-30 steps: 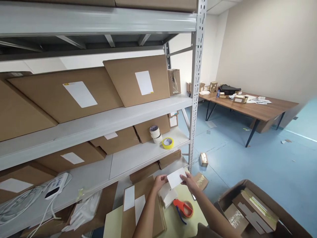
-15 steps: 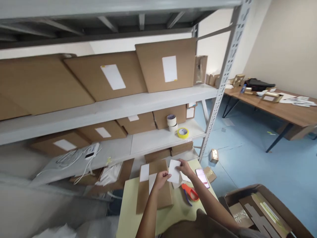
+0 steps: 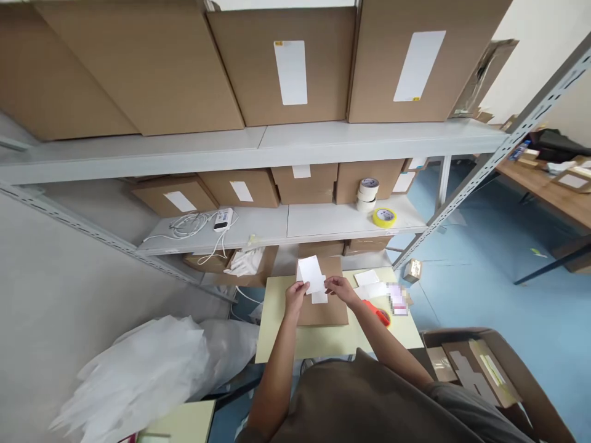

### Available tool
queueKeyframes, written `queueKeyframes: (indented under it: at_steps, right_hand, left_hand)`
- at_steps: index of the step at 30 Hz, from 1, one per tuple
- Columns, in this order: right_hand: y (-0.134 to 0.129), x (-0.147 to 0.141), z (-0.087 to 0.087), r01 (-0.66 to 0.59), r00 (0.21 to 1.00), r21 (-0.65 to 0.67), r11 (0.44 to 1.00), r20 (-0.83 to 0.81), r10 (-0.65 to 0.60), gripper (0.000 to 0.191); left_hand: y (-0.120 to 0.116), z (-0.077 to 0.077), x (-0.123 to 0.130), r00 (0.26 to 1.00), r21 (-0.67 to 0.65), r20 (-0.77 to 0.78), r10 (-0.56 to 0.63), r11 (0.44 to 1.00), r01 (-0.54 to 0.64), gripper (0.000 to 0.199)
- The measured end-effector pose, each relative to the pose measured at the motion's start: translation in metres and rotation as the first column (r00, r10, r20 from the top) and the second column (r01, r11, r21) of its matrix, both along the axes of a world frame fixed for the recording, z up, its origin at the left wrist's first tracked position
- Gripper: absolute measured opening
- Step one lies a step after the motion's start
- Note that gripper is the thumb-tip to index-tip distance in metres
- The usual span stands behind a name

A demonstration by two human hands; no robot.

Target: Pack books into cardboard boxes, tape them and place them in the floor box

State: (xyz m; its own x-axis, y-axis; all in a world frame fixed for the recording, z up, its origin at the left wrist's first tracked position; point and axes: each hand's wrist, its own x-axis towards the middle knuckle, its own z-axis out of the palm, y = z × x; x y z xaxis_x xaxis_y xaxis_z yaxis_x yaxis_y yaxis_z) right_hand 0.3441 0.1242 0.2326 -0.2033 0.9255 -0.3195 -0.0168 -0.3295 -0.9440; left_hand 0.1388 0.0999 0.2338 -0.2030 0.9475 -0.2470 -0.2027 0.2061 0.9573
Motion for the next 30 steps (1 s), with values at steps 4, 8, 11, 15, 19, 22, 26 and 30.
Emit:
queueKeyframes:
  at_steps: [4, 8, 11, 15, 19, 22, 26, 30]
  right_hand:
    - [-0.016, -0.010, 0.009, -0.011, 1.000, 0.019, 1.000, -0.002, 0.011, 0.041]
    - [-0.026, -0.020, 0.014, 0.025, 1.000, 0.035, 0.999, 0.010, -0.026, 0.043]
    - [-0.031, -0.029, 0.014, 0.062, 0.998, 0.053, 0.997, 0.001, -0.063, 0.045]
    - [-0.039, -0.036, 0.017, 0.103, 0.995, 0.068, 0.992, -0.017, -0.102, 0.045]
    - [-0.048, -0.037, 0.022, 0.129, 0.992, 0.069, 0.989, -0.017, -0.128, 0.043]
    - [-0.052, -0.035, 0.024, 0.131, 0.991, 0.071, 0.989, -0.019, -0.130, 0.042]
    - [-0.052, -0.028, 0.027, 0.120, 0.992, 0.079, 0.990, -0.034, -0.118, 0.041]
    - [-0.050, -0.010, 0.032, 0.102, 0.994, 0.069, 0.992, -0.040, -0.100, 0.039]
  left_hand:
    - [0.002, -0.002, -0.009, 0.998, 0.013, 0.042, 0.051, 0.999, -0.051, 0.051]
    - [0.002, -0.005, -0.015, 0.997, 0.022, 0.079, 0.017, 1.000, -0.019, 0.051]
    - [-0.001, -0.005, -0.019, 0.995, 0.025, 0.096, -0.001, 1.000, -0.001, 0.050]
    - [-0.004, -0.004, -0.022, 0.994, 0.023, 0.110, -0.002, 1.000, -0.001, 0.051]
    - [-0.006, -0.005, -0.025, 0.996, 0.021, 0.083, 0.012, 1.000, -0.014, 0.052]
    - [-0.007, -0.006, -0.023, 0.997, 0.027, 0.076, -0.001, 1.000, -0.001, 0.053]
    - [-0.011, -0.007, -0.013, 0.997, 0.042, 0.076, 0.001, 0.999, -0.004, 0.053]
    - [-0.015, -0.003, 0.004, 0.997, 0.057, 0.077, 0.008, 0.998, -0.013, 0.054]
